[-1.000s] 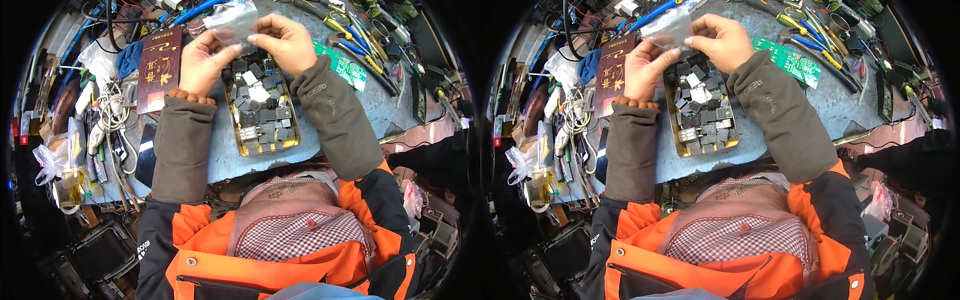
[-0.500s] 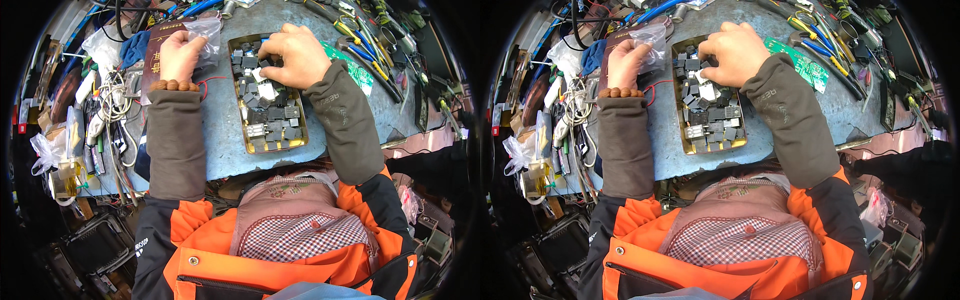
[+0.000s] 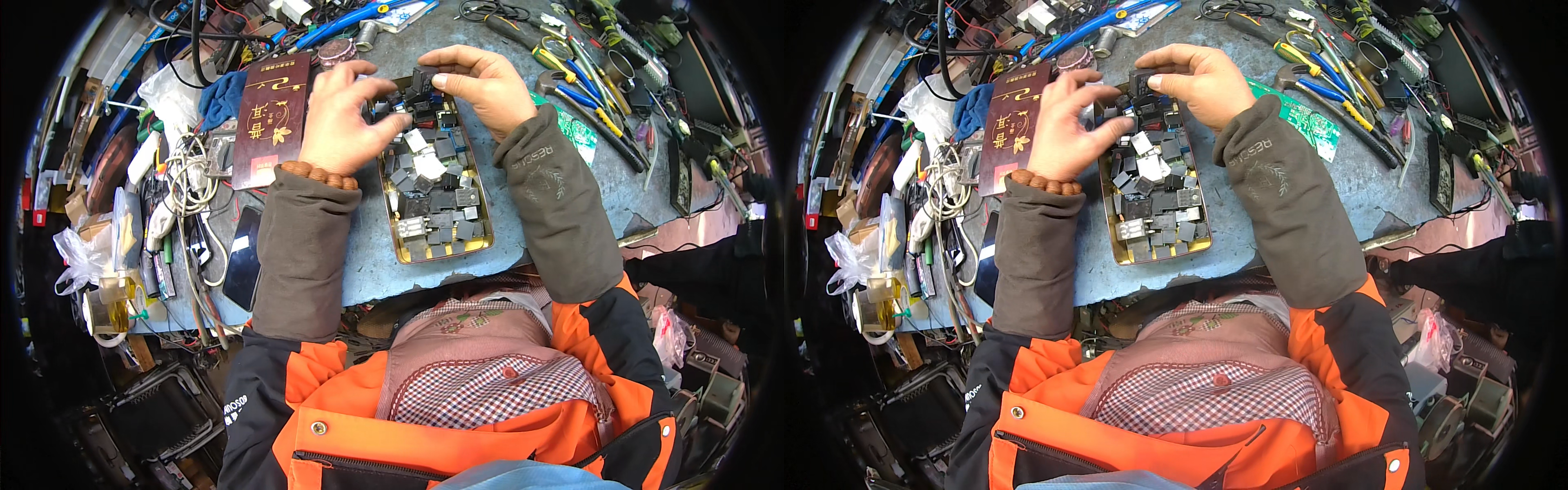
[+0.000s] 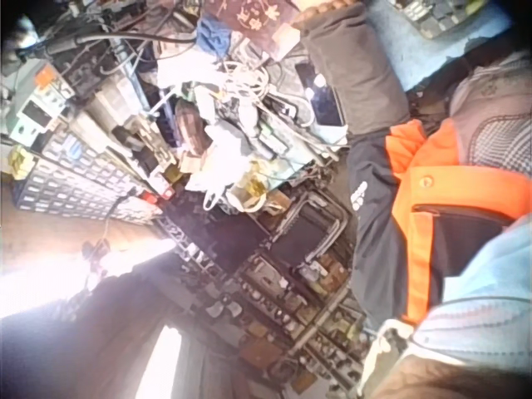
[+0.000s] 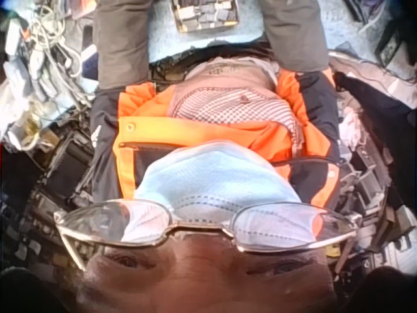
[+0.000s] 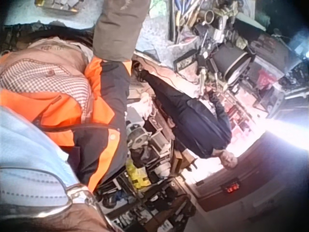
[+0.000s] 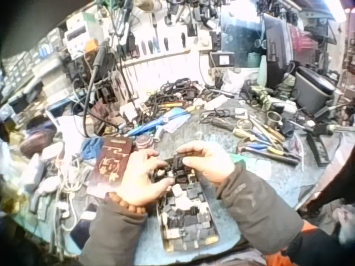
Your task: The person handles a small tin containing electronic components, then picks up and inspects a green circuit board, turning it over and examining both sides. The person also briefly handles a small red booklet and a blue cloth on the workbench.
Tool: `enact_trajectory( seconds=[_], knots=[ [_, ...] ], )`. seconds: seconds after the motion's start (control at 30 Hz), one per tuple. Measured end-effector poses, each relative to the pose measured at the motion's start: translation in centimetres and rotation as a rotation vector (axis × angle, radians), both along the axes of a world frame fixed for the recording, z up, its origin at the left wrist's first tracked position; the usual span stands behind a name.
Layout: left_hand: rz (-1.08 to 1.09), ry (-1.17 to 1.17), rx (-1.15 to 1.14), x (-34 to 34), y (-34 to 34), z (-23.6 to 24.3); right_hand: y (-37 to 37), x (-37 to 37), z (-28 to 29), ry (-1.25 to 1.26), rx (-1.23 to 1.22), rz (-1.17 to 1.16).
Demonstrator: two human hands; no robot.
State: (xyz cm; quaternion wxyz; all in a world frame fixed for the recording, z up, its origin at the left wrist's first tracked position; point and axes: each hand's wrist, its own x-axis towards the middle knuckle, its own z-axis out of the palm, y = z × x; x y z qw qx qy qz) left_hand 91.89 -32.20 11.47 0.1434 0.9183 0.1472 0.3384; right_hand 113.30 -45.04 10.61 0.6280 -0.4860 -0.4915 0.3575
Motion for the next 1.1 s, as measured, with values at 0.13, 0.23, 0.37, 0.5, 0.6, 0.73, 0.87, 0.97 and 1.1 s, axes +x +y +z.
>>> enact_trajectory(
  seconds=[0.13, 0.23, 0.37, 0.5, 0.6, 0.73, 0.87, 0.97, 1.1],
  knots=[
    [0.045, 0.199, -0.066, 0.1, -0.5, -1.1, 0.2, -0.2, -0.2, -0.015, -0.012, -0.026],
    [0.043, 0.186, -0.117, 0.1, -0.2, -1.4, 0.2, -0.2, -0.4, -0.011, -0.008, -0.035],
    [0.019, 0.155, -0.134, 0.3, -0.8, -0.7, 0.1, -0.1, -0.3, -0.014, 0.003, -0.071],
    [0.009, -0.027, -0.073, 0.5, -0.6, -0.3, -0.1, 0.3, -0.5, -0.046, 0.020, -0.114],
    [-0.010, -0.203, -0.121, 0.6, 0.1, -0.6, -0.1, 0.2, -0.2, -0.076, 0.004, -0.129],
    [0.028, -0.275, -0.321, 0.6, 0.0, -0.8, -0.3, 0.0, 0.0, -0.148, -0.019, -0.083],
    [0.067, -0.408, -0.523, 0.6, 0.9, -0.8, -0.7, -0.6, 0.7, -0.379, -0.036, -0.120],
    [-0.038, -0.463, -0.761, 0.1, 1.7, -0.6, -0.8, -0.9, 0.8, -0.482, 0.036, -0.131],
    [-0.145, -0.479, -0.899, 0.0, 1.2, 0.0, -0.4, -1.3, 0.6, -0.334, 0.083, -0.164]
  ],
)
